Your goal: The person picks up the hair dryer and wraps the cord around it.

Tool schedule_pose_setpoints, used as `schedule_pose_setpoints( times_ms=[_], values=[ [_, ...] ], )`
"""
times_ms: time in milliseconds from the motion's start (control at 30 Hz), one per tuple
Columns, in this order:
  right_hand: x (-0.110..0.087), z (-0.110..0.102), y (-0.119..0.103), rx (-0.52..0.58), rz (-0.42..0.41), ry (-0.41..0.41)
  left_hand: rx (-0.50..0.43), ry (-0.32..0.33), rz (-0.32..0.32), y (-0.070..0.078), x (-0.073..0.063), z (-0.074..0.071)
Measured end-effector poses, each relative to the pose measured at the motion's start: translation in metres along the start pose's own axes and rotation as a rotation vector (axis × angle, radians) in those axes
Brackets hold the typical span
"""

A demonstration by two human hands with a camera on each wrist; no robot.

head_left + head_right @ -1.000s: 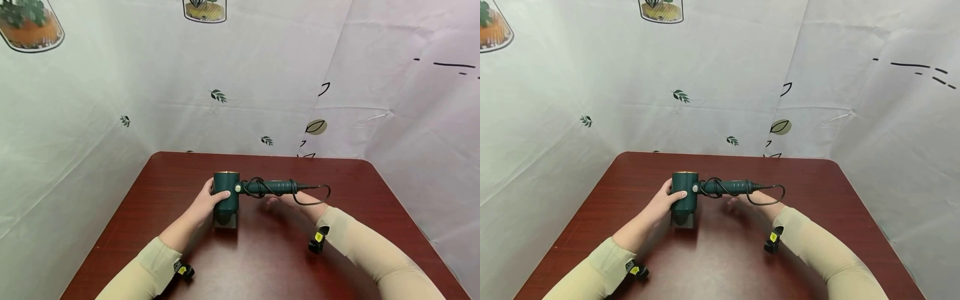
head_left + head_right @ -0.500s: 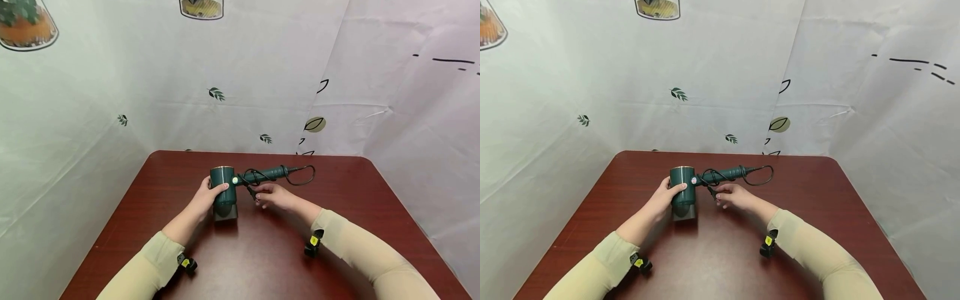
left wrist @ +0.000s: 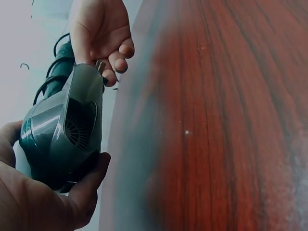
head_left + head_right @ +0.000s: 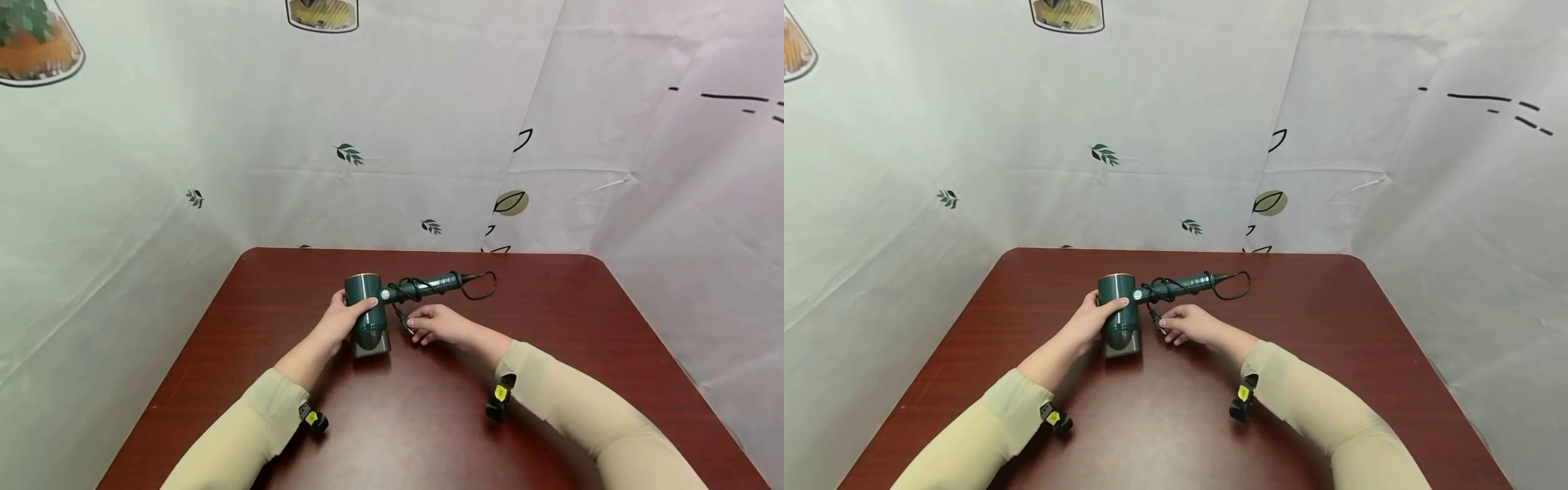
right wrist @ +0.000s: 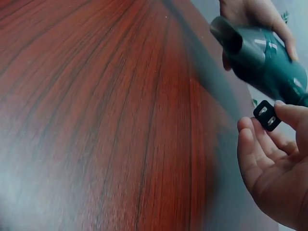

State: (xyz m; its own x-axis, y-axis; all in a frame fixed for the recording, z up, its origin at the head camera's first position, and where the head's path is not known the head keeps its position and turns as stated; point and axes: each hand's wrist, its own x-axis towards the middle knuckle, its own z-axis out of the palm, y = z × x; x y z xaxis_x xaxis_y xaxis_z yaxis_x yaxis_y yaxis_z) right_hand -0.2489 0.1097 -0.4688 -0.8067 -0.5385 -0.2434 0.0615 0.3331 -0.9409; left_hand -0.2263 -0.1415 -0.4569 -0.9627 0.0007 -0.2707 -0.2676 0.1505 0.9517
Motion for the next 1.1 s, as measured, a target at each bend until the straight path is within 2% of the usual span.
schedule_pose_setpoints(
  times_ms=[233, 400, 567, 700, 833, 1033, 1100],
  values=[
    [0.007, 0.009, -0.002, 0.004, 0.04, 0.021, 0.057, 0.045, -0.016, -0.003, 0.008, 0.009],
    [0.013, 0.014, -0.001, -0.008, 0.065, 0.027, 0.103, 0.081, 0.004, -0.004, 0.014, 0.014],
    [0.019, 0.018, -0.003, -0.005, 0.094, 0.056, 0.218, 0.122, 0.033, -0.002, 0.02, 0.018],
    [0.022, 0.018, -0.005, 0.01, 0.109, 0.085, 0.318, 0.146, 0.029, 0.0, 0.024, 0.018],
    [0.025, 0.017, -0.006, 0.009, 0.113, 0.099, 0.345, 0.144, 0.032, 0.001, 0.029, 0.015],
    [0.028, 0.016, -0.007, 0.029, 0.144, 0.102, 0.357, 0.101, 0.022, 0.004, 0.034, 0.01],
    [0.029, 0.017, -0.008, 0.034, 0.16, 0.101, 0.391, 0.095, 0.021, 0.005, 0.036, 0.008]
  ],
)
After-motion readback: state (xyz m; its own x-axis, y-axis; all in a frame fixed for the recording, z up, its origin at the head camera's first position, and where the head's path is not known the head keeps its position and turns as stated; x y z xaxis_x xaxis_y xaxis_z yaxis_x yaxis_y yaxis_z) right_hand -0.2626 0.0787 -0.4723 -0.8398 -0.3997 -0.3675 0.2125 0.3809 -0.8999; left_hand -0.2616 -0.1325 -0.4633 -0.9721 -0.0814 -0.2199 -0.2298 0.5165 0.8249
